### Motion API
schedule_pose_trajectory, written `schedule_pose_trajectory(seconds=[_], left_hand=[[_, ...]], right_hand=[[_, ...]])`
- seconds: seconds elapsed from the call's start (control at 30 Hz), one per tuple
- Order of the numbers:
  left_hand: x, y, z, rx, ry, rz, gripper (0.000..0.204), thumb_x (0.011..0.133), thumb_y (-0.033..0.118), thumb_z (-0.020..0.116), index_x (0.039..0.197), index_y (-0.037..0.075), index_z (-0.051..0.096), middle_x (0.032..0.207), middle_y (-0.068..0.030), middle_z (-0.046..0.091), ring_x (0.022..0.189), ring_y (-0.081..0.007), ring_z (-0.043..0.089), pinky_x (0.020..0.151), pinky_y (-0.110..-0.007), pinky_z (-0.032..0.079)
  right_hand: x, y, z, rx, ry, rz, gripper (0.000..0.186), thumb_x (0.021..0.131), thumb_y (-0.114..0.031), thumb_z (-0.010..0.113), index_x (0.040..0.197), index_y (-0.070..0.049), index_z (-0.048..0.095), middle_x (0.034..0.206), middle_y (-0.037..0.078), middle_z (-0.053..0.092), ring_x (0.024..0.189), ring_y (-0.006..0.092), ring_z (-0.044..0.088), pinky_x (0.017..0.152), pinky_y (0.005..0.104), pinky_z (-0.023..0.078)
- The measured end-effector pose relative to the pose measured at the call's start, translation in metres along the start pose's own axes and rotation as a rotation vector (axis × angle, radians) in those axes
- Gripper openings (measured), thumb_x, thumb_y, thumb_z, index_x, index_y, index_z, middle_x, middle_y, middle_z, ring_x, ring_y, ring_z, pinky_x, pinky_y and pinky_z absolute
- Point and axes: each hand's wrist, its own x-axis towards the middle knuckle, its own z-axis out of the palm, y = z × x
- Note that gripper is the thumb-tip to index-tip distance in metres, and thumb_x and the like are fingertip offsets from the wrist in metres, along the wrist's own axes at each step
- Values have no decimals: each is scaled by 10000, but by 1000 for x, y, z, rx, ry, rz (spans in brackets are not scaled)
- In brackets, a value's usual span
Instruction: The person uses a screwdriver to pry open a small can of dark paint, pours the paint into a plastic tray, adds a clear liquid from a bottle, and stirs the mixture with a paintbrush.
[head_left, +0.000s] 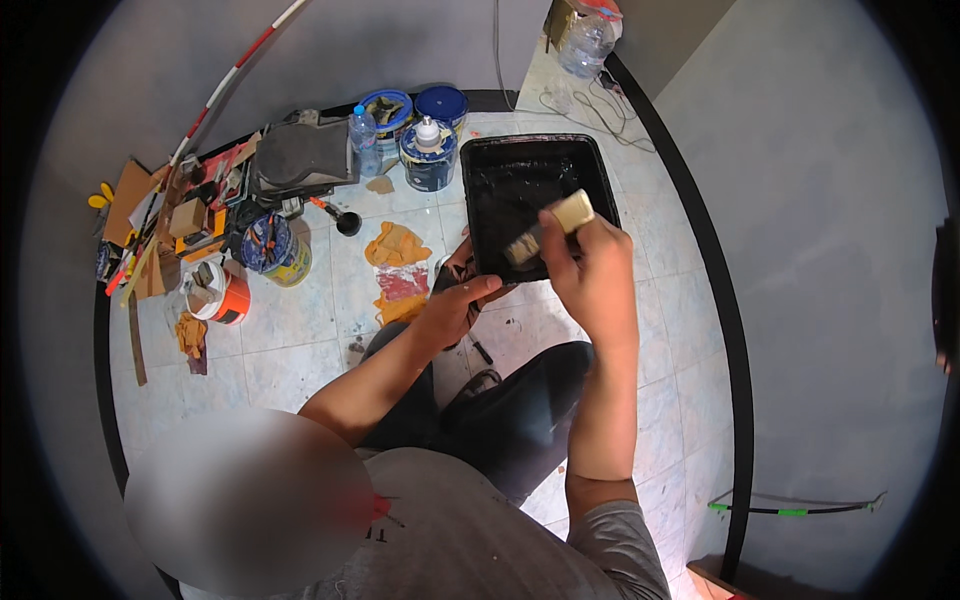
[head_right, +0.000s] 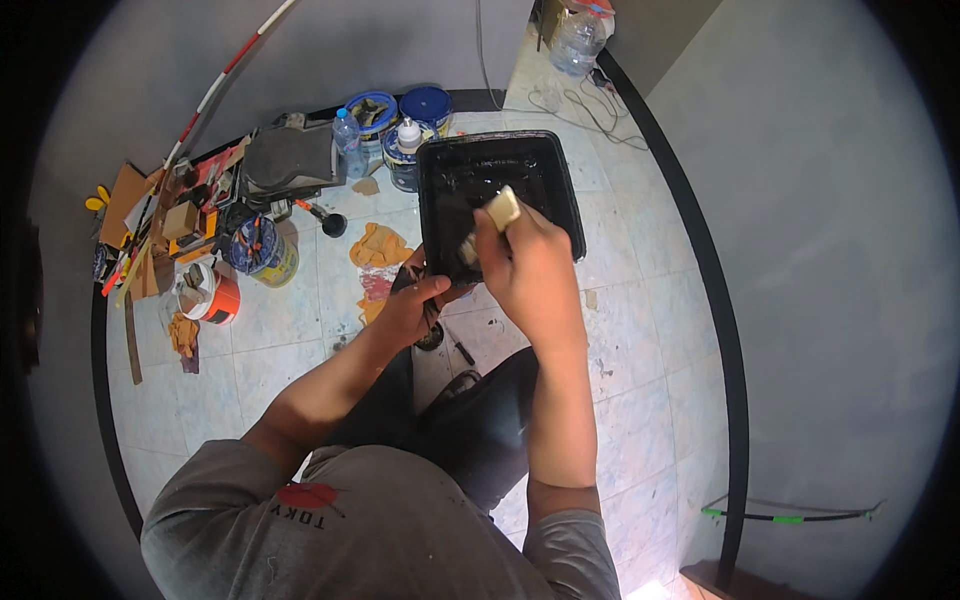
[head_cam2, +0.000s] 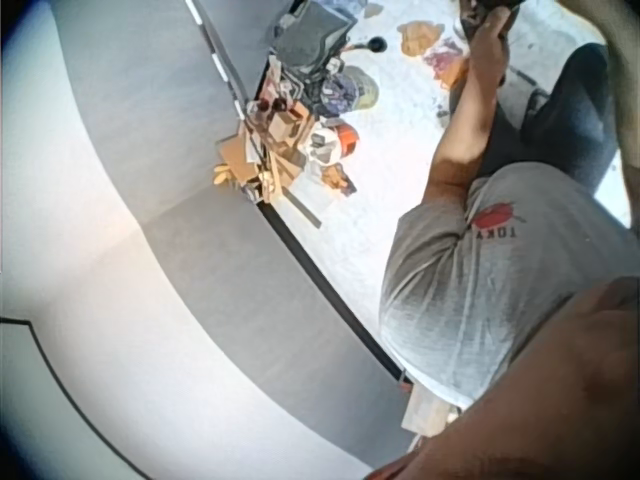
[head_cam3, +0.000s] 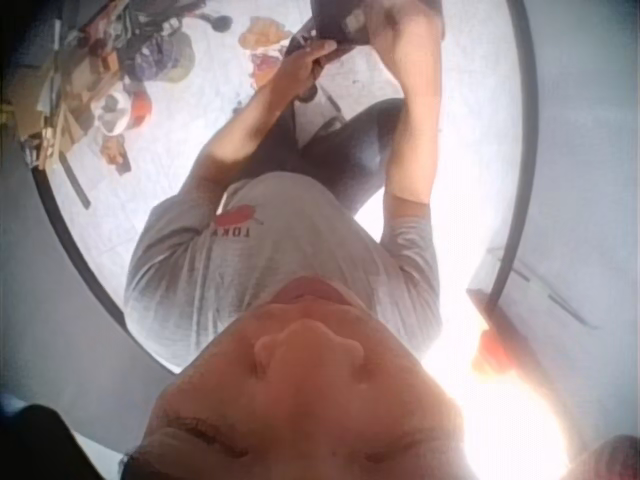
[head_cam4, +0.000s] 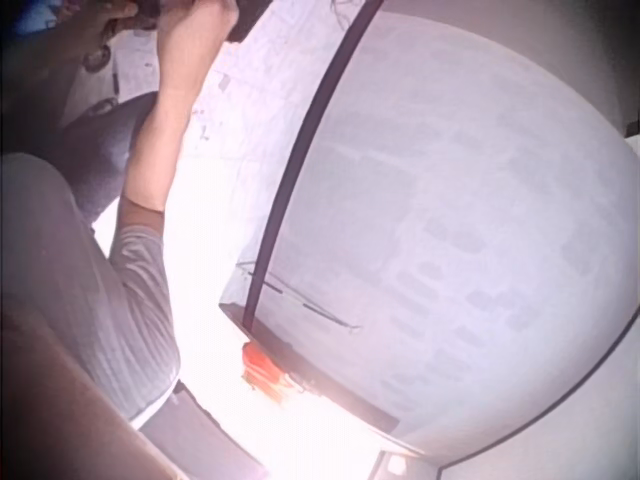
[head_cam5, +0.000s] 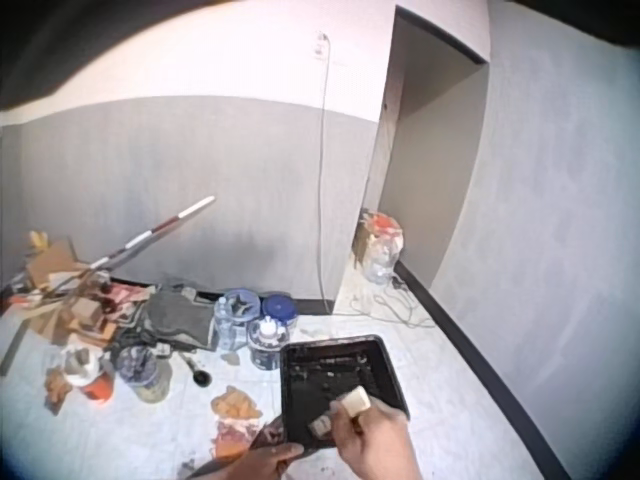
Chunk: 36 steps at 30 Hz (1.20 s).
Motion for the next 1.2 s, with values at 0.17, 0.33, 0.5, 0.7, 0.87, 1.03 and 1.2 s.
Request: schedule_pose_trajectory(seconds=[0.17, 0.33, 0.5, 0.7, 0.87, 1.03, 1.2], left_hand=[[1, -3, -1, -27, -17, 5, 715, 977, 55, 725, 1623, 68, 418, 1557, -119, 603, 1411, -259, 638, 1216, -456, 545], [4, -2, 0, -43, -75, -10, 726, 964, 48, 727, 1623, 64, 421, 1547, -117, 617, 1421, -263, 633, 1239, -472, 526], [0, -2, 3, -53, -66, -18, 716, 961, 10, 718, 1617, 64, 436, 1552, -121, 622, 1421, -270, 637, 1238, -484, 526], [-1, -2, 3, -45, -46, -68, 731, 961, -18, 715, 1627, 61, 425, 1563, -124, 611, 1434, -271, 625, 1236, -484, 530], [1, -5, 1, -40, -30, -73, 732, 970, -20, 703, 1639, 51, 412, 1558, -133, 612, 1424, -269, 631, 1234, -486, 532], [5, -4, 1, -23, -35, -43, 714, 978, -31, 677, 1638, 46, 415, 1548, -137, 619, 1416, -266, 635, 1221, -479, 541], [11, -7, -11, -23, -31, -31, 693, 984, -19, 666, 1630, 35, 424, 1535, -145, 628, 1405, -270, 642, 1211, -468, 540]], right_hand=[[4, 1, -6, -57, 51, 15, 140, 995, -55, 752, 924, 53, 700, 815, 227, 711, 711, 425, 716, 629, 445, 532], [18, 7, 3, -23, 143, -38, 211, 1005, -105, 761, 884, 55, 698, 767, 225, 693, 644, 407, 692, 589, 442, 513], [14, 9, 6, -47, 131, -50, 251, 1004, -102, 764, 837, 67, 679, 738, 225, 679, 599, 384, 676, 554, 448, 480], [27, 20, 10, -2, 184, 57, 319, 973, -143, 802, 794, 78, 658, 714, 261, 660, 621, 444, 673, 566, 456, 488], [37, 34, 4, -193, 250, 23, 293, 1025, -201, 780, 855, 34, 740, 686, 131, 756, 584, 208, 734, 556, 352, 525], [35, 34, 6, -159, 257, 12, 351, 984, -159, 789, 757, 72, 653, 658, 239, 648, 555, 397, 659, 536, 439, 474], [19, 34, -19, -101, 265, 153, 382, 993, -170, 786, 747, 73, 626, 678, 255, 641, 567, 401, 642, 565, 440, 485]])
